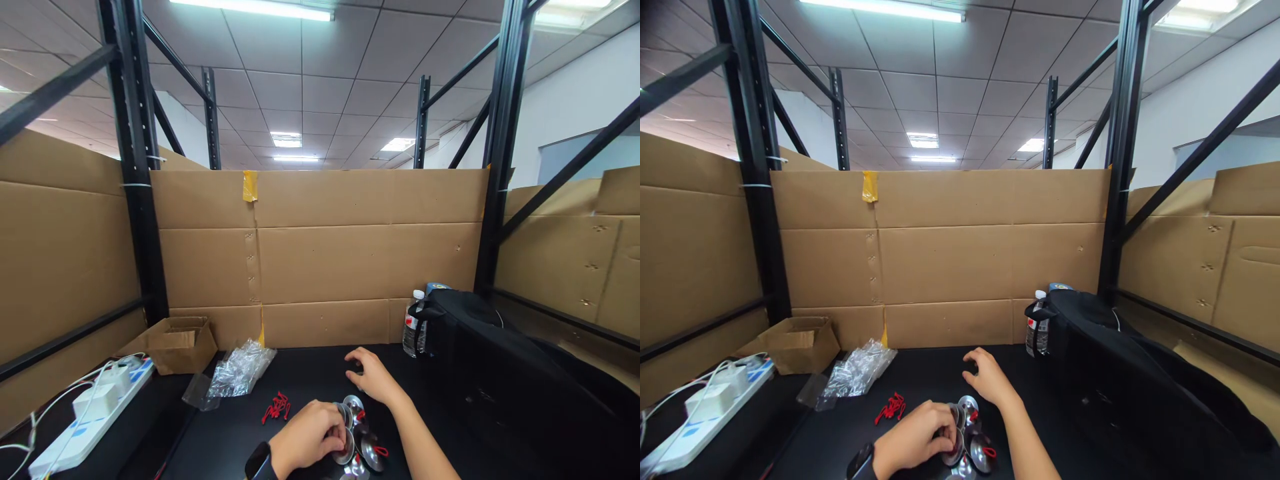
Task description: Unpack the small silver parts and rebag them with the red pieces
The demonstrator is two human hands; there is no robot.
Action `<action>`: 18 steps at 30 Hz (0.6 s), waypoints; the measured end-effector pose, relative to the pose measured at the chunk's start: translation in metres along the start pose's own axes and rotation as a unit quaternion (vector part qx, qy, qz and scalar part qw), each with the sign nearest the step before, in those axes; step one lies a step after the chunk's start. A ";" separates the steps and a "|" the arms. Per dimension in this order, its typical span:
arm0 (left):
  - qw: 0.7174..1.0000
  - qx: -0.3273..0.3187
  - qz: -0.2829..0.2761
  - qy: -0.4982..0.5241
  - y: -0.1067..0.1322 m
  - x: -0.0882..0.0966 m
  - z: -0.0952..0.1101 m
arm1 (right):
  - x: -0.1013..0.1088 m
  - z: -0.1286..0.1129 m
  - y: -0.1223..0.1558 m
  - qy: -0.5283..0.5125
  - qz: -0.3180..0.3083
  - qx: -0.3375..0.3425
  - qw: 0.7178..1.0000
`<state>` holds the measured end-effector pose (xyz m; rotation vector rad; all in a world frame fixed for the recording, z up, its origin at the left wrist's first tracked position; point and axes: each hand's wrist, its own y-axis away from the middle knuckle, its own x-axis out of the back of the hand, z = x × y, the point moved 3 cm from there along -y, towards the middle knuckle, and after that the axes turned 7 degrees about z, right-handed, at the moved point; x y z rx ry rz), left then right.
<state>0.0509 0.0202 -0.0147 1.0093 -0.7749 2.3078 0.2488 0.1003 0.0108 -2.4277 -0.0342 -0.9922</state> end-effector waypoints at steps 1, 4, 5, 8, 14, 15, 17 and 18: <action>1.000 0.007 0.004 0.007 0.001 0.004 0.000 | -0.001 -0.005 0.000 -0.026 0.000 0.002 1.000; 0.997 0.035 0.055 0.043 0.002 0.020 -0.003 | -0.009 -0.022 0.003 -0.142 -0.043 -0.016 0.989; 0.993 0.042 0.086 0.064 0.002 0.026 -0.005 | -0.013 -0.027 0.005 -0.189 -0.068 -0.022 0.979; 0.970 0.052 0.192 0.138 0.000 0.040 -0.014 | -0.026 -0.046 0.012 -0.298 -0.141 -0.013 0.944; 0.951 0.072 0.248 0.171 -0.001 0.053 -0.018 | -0.043 -0.064 0.015 -0.326 -0.095 0.001 0.941; 0.959 0.073 0.238 0.135 0.001 0.058 -0.018 | -0.042 -0.063 0.013 -0.311 -0.080 -0.001 0.947; 0.971 0.078 0.221 0.044 0.007 0.069 -0.021 | -0.034 -0.054 0.009 -0.243 -0.047 0.006 0.969; 0.973 0.089 0.215 0.005 0.011 0.076 -0.026 | -0.028 -0.047 0.007 -0.190 -0.027 0.010 0.981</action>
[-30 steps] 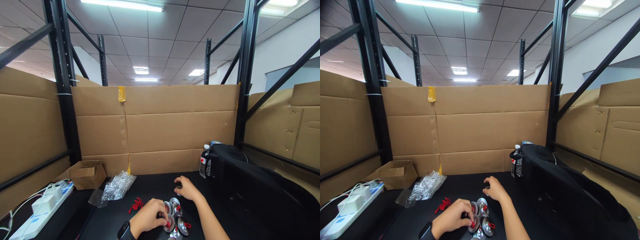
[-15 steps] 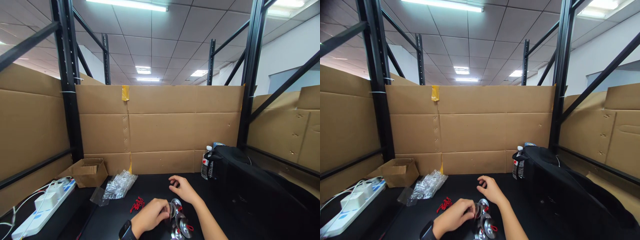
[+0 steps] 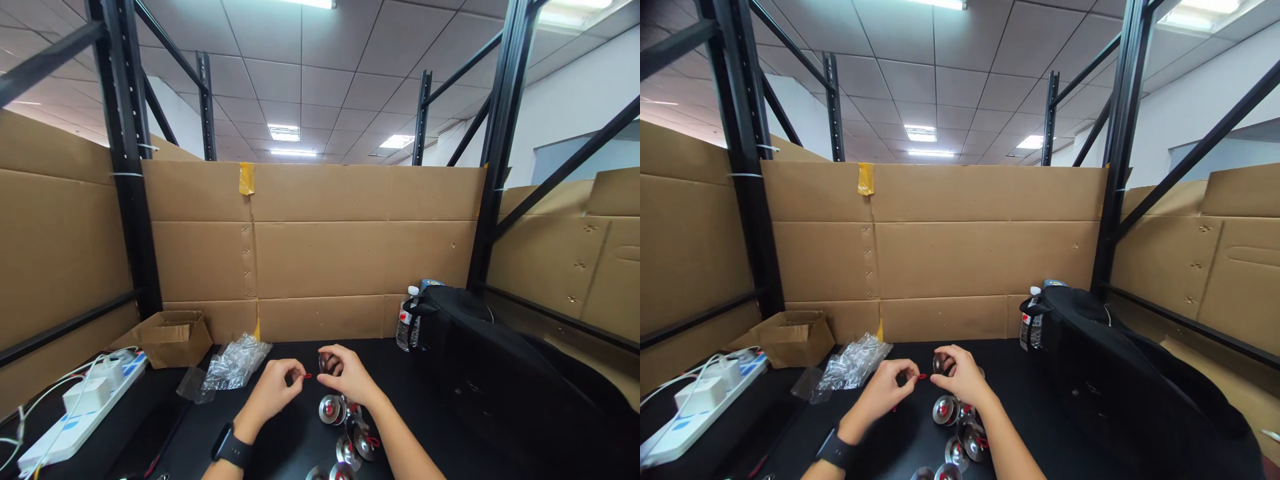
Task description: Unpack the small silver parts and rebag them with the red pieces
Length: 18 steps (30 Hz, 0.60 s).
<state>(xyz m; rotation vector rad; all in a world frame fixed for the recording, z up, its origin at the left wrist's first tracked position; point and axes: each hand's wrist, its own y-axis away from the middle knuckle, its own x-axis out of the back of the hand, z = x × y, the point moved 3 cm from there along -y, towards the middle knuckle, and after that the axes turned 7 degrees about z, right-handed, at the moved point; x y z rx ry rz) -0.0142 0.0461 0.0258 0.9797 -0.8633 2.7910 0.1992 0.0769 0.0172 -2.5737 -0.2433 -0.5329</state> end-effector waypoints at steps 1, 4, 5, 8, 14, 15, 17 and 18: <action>0.999 0.009 -0.008 -0.031 0.000 0.007 -0.008 | 0.010 0.006 -0.001 0.061 0.020 0.006 0.998; 0.992 0.063 -0.070 -0.085 0.003 0.021 -0.045 | 0.041 0.031 -0.003 0.207 0.043 -0.027 0.977; 0.988 0.079 -0.094 -0.095 0.004 0.023 -0.056 | 0.049 0.041 -0.003 0.234 0.040 -0.048 0.970; 0.977 0.099 -0.147 -0.120 0.007 0.022 -0.073 | 0.062 0.065 -0.002 0.284 0.021 -0.090 0.954; 0.990 -0.025 -0.110 -0.080 0.010 -0.013 -0.016 | 0.059 0.081 0.002 0.290 -0.015 -0.114 0.950; 0.990 -0.042 -0.123 -0.062 0.013 -0.023 -0.006 | 0.058 0.081 0.002 0.285 -0.021 -0.114 0.952; 0.986 -0.064 -0.151 -0.037 0.018 -0.044 0.009 | 0.058 0.080 0.002 0.279 -0.028 -0.112 0.953; 0.985 -0.068 -0.158 -0.033 0.020 -0.052 0.012 | 0.058 0.080 0.002 0.280 -0.030 -0.114 0.953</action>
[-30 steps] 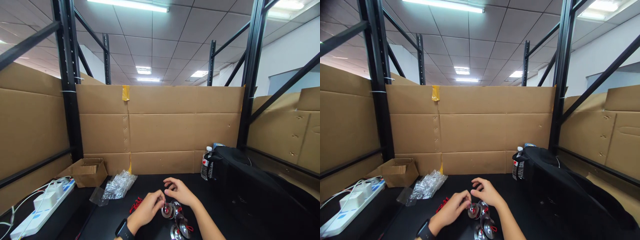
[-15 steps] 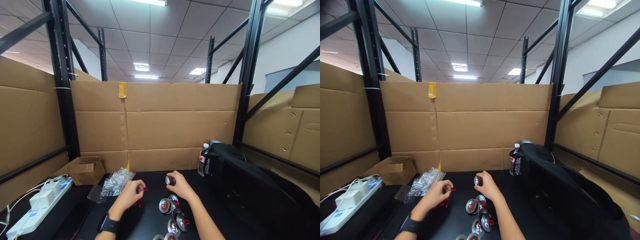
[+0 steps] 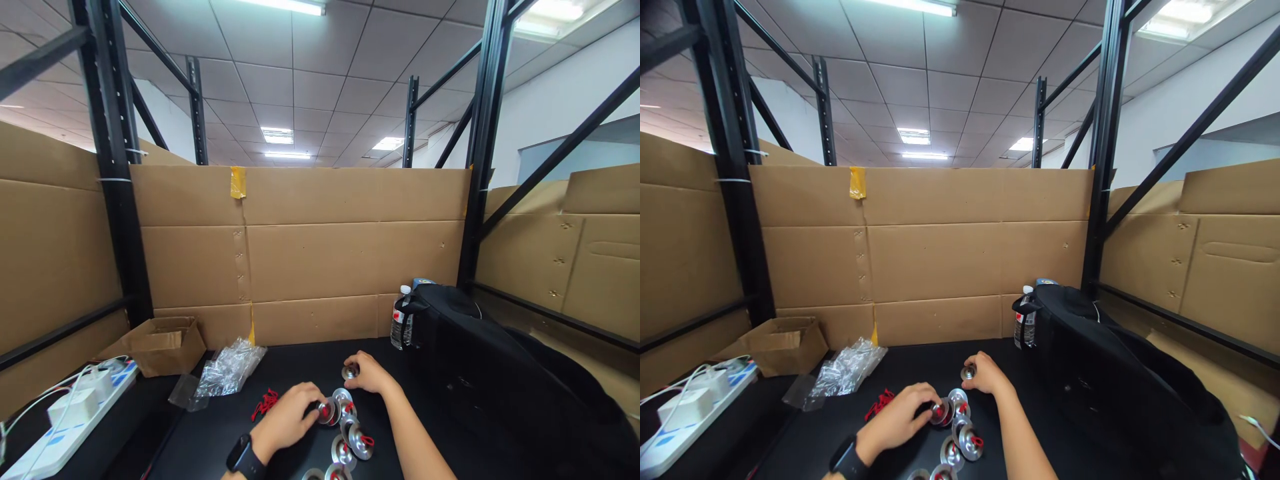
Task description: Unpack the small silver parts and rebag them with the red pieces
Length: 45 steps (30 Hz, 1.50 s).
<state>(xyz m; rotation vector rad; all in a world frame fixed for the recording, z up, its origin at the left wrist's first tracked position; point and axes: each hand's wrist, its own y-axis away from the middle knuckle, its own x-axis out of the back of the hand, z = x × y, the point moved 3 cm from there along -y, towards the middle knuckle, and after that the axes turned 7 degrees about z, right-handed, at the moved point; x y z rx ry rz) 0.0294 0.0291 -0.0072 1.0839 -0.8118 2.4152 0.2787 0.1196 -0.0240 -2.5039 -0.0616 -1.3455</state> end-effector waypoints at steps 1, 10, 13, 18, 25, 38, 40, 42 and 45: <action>1.000 0.000 -0.001 0.000 -0.001 -0.007 0.002 | 0.001 0.000 0.000 0.003 0.000 -0.003 1.000; 1.000 0.018 0.010 0.013 -0.006 -0.017 -0.001 | 0.008 -0.003 0.002 0.005 0.032 -0.027 0.999; 0.999 0.035 0.009 0.006 -0.006 -0.019 -0.003 | 0.010 -0.013 0.001 -0.017 0.043 -0.002 0.999; 0.999 0.040 0.018 -0.006 -0.003 -0.012 -0.011 | 0.013 -0.049 0.008 -0.131 0.034 0.106 0.985; 0.968 0.060 0.189 0.156 -0.009 0.017 -0.019 | -0.007 -0.103 0.023 -0.327 -0.042 0.141 0.934; 0.931 0.068 0.209 0.292 -0.021 0.004 -0.016 | 0.004 -0.125 0.032 -0.228 0.076 0.193 0.951; 0.945 0.069 0.200 0.250 -0.019 0.006 -0.014 | 0.004 -0.124 0.031 -0.219 0.073 0.189 0.954; 0.964 0.065 0.201 0.160 -0.014 0.015 -0.014 | 0.003 -0.121 0.029 -0.198 0.081 0.178 0.961; 0.978 0.061 0.199 0.012 -0.005 0.037 -0.023 | 0.008 -0.104 0.021 -0.141 0.120 0.151 0.971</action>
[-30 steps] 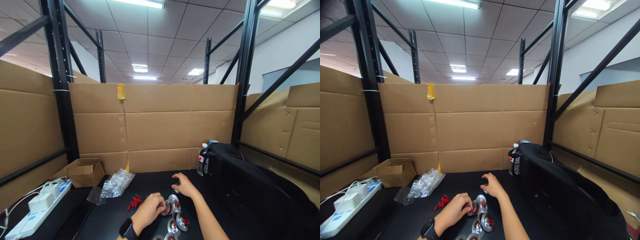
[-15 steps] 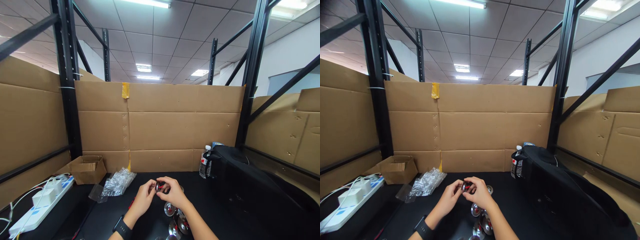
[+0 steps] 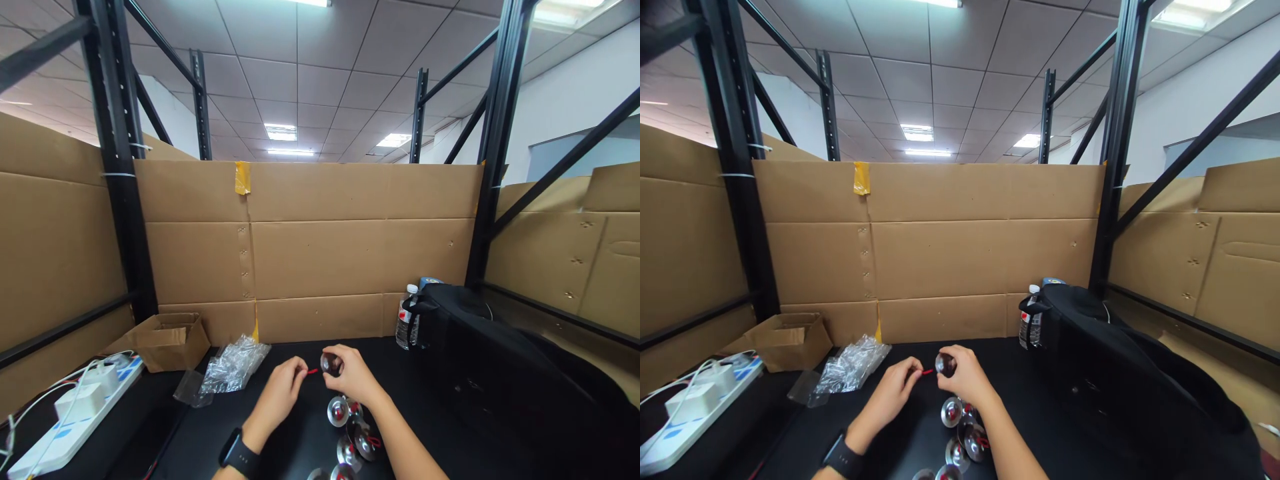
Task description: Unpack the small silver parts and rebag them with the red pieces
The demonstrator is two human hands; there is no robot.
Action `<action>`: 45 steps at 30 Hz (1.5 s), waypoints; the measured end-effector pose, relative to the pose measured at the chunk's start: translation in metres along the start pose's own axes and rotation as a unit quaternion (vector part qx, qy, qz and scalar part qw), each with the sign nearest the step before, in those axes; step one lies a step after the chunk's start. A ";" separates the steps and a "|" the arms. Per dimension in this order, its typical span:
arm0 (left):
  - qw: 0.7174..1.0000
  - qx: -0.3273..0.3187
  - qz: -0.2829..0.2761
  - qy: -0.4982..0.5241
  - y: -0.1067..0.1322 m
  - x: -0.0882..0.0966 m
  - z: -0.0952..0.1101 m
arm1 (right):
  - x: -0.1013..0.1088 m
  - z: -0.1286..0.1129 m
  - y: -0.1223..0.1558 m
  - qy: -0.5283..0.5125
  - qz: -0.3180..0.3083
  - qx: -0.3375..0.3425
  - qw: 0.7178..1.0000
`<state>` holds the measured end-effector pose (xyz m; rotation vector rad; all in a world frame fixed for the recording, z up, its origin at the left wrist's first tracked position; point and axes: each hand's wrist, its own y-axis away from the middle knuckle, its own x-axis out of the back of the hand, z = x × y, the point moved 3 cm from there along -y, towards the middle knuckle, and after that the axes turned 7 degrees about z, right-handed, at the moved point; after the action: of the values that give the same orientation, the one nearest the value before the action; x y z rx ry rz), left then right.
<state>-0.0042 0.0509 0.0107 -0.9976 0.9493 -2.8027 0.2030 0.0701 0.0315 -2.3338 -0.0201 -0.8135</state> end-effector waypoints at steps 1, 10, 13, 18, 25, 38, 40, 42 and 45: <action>0.999 0.000 -0.012 -0.033 -0.001 0.008 -0.006 | 0.005 0.009 -0.002 0.025 0.013 -0.007 1.000; 0.969 0.082 -0.155 -0.174 0.004 0.039 -0.061 | 0.034 0.096 0.007 0.174 -0.053 -0.193 0.964; 0.982 0.036 -0.126 -0.135 0.004 0.028 -0.037 | 0.028 0.102 0.008 0.159 -0.080 -0.204 0.963; 0.984 -0.056 -0.165 -0.030 0.015 -0.011 0.019 | 0.027 0.100 0.008 0.160 -0.107 -0.191 0.963; 0.969 -0.093 -0.228 -0.018 0.028 -0.040 0.036 | 0.029 0.093 0.006 0.170 -0.084 -0.159 0.969; 0.980 -0.070 -0.159 -0.094 0.027 -0.051 0.028 | 0.019 0.051 0.002 0.089 -0.064 -0.079 0.991; 0.987 -0.052 -0.136 -0.071 0.024 -0.048 0.024 | 0.015 0.042 0.002 0.031 -0.072 -0.059 0.995; 0.995 -0.018 -0.093 -0.027 0.020 -0.041 0.020 | 0.008 0.033 0.003 -0.049 -0.097 -0.056 0.993; 0.997 0.022 -0.036 0.065 0.012 -0.031 0.016 | -0.005 0.020 0.006 -0.165 -0.147 -0.066 0.973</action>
<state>0.0277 0.0389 -0.0038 -0.8710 0.8747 -2.9668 0.2112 0.0782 0.0141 -2.6074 -0.4776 -0.5654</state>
